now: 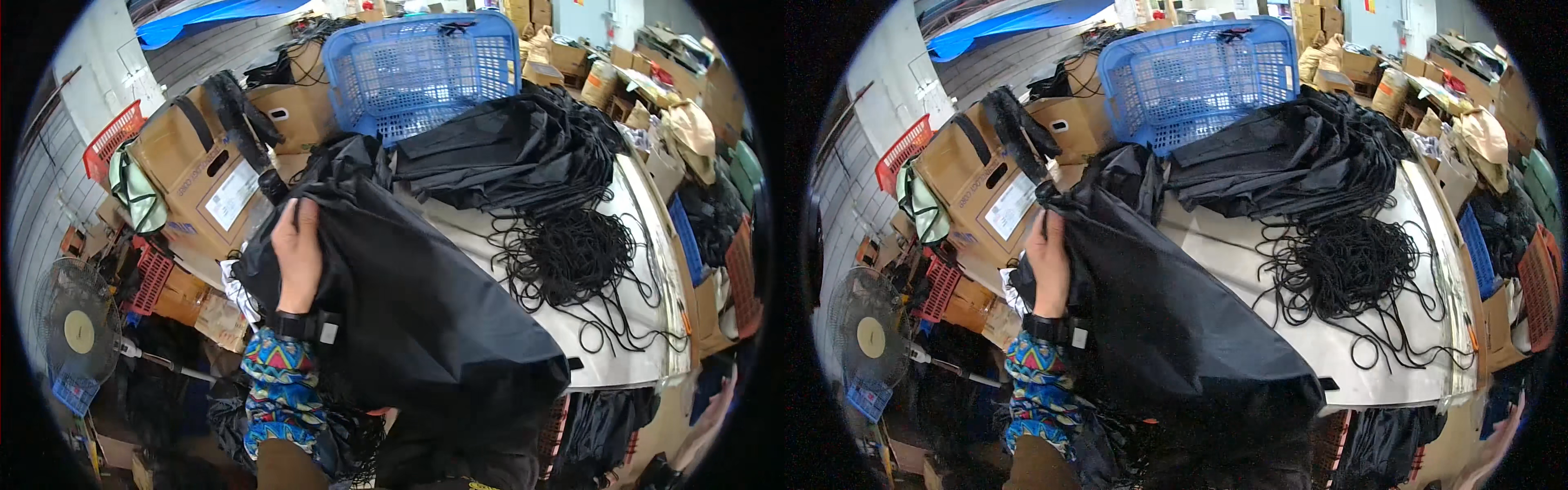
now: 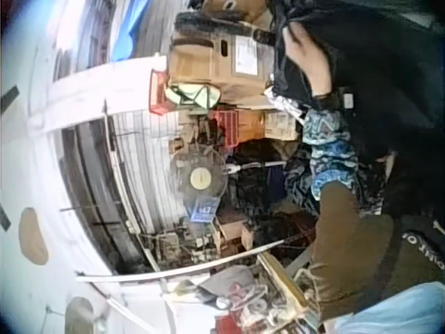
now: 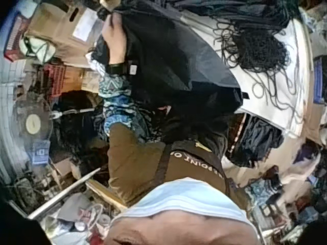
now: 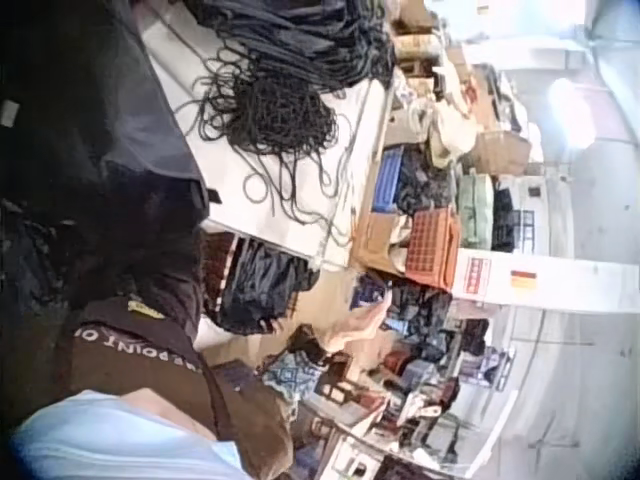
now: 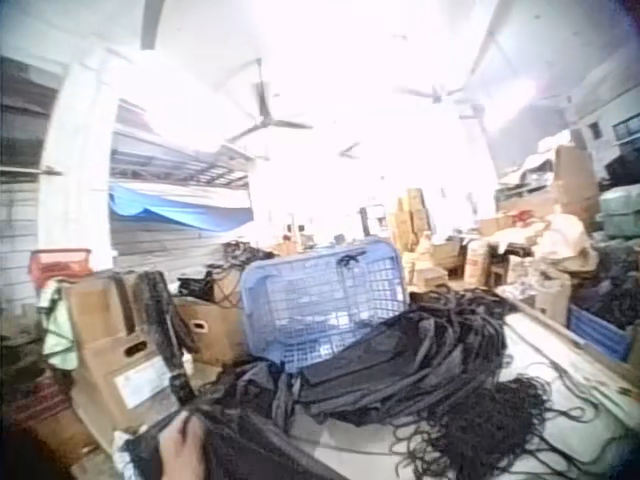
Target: The person assembles black drawstring bags by threading black cords through the fabric channels using a metal hook tool. They repeatedly pick up a bag, insert the hook into the channel, catch the cord, and pull it through to attach the drawstring. The finished bags are placed on a pile on the table.
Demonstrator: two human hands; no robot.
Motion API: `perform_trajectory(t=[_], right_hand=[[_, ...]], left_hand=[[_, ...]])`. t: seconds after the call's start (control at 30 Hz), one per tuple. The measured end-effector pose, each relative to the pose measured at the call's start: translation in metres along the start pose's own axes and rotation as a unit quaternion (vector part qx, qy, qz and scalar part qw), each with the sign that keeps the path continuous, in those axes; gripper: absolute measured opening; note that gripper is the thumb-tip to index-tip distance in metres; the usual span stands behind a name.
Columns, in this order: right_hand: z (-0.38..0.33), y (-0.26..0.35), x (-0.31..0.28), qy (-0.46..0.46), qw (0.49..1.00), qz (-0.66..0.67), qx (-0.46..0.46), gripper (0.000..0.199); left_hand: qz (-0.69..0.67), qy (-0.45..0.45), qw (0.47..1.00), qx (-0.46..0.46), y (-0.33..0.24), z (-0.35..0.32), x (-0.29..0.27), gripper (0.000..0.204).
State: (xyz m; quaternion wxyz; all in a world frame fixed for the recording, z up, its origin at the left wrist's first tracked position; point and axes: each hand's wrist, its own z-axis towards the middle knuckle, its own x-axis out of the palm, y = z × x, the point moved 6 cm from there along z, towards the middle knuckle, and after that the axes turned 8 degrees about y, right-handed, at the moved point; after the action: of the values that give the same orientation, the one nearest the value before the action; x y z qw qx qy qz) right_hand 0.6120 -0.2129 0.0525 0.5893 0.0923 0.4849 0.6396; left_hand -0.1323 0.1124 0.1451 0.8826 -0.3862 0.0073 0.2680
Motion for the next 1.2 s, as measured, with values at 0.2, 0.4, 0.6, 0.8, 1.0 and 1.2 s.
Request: perform_trajectory(t=[0.2, 0.4, 0.6, 0.8, 1.0, 1.2], right_hand=[[-0.065, 0.213, 0.166, 0.172, 0.83, -0.278, -0.452, 0.039], [0.021, 0.002, 0.071, 0.058, 0.98, -0.078, -0.171, 0.052], [-0.06, 0.146, 0.163, 0.227, 0.945, -0.109, -0.209, 0.026], [-0.047, 0.1, 0.145, 0.178, 0.976, 0.0, -0.121, 0.022], [0.049, -0.065, 0.019, -0.129, 0.928, 0.32, 0.14, 0.03], [0.017, -0.156, -0.016, -0.176, 0.891, 0.334, 0.253, 0.032]], left_hand=[[0.177, 0.2, 0.963, 0.048, -0.022, -0.047, 0.019, 0.024], [0.159, -0.032, 0.987, 0.004, 0.041, -0.023, -0.057, 0.041], [0.228, 0.119, 0.964, 0.061, 0.008, -0.051, -0.008, 0.027], [0.197, 0.198, 0.957, 0.073, 0.005, -0.067, 0.008, 0.019], [0.351, 0.217, 0.911, -0.006, 0.037, -0.072, -0.019, 0.023], [0.014, -0.209, 0.943, -0.259, 0.139, -0.052, -0.171, 0.066]])
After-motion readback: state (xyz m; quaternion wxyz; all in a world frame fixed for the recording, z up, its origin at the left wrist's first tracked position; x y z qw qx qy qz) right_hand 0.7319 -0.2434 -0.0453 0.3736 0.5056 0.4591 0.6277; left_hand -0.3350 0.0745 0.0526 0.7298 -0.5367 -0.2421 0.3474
